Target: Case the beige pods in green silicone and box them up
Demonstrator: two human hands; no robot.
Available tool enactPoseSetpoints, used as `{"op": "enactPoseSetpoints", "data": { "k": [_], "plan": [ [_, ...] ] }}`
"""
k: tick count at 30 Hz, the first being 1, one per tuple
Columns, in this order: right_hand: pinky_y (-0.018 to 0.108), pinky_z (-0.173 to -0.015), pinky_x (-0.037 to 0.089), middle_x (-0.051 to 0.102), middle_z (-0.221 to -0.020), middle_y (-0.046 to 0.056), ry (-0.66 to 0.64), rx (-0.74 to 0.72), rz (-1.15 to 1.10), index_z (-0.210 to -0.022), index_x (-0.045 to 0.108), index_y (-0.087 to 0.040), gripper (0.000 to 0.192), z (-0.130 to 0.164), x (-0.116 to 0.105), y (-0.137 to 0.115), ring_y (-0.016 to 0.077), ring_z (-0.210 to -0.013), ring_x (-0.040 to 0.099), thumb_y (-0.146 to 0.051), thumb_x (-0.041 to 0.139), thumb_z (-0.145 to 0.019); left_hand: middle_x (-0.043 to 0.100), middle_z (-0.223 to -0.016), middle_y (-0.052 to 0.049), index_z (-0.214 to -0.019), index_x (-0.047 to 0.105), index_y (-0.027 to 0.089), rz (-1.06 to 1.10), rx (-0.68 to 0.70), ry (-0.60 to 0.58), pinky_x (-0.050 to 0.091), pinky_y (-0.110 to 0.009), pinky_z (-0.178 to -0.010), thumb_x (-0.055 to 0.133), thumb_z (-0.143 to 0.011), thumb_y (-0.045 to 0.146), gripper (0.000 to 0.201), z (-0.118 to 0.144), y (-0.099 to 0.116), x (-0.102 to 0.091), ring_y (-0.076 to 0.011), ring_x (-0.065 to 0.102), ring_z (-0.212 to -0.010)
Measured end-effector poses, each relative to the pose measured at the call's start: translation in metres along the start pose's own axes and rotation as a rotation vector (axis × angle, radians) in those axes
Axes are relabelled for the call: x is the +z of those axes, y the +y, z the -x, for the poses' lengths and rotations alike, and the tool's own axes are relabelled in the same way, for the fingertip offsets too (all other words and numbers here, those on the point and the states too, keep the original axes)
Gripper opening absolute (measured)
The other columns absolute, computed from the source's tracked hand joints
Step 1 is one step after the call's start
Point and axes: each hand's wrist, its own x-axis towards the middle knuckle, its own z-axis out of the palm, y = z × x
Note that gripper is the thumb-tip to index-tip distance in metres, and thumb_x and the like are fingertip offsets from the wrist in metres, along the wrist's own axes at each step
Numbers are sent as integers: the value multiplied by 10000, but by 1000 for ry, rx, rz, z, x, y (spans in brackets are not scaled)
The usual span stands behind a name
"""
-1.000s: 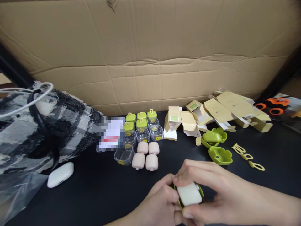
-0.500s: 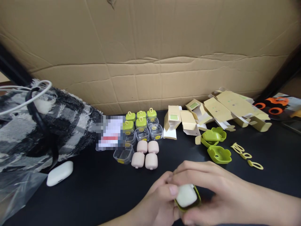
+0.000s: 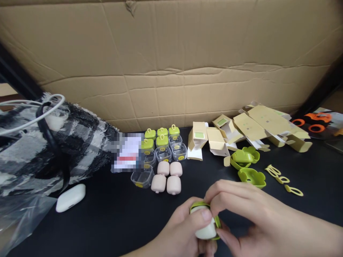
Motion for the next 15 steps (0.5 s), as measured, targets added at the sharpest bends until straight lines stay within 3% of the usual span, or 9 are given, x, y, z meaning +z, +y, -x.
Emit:
{"op": "enactPoseSetpoints", "data": {
  "k": [7,15],
  "plan": [
    [230,-571,459,608,-800,45,88,-32,55,-846,543,-178,259,0,7,-3,141,-681,545,-8,440,-680,497,-615,76,-826,455,199,-110,-29,-3,229,-168,-404,760,-669,533,479,5,4,7,-6,381,-404],
    [228,-549,422,564,-749,22,150,16,124,-742,480,-197,162,9,20,1,138,-659,502,-45,492,-687,490,-621,59,-873,468,183,-233,34,38,236,-172,-398,741,-674,569,513,7,1,8,-17,389,-427]
  ]
}}
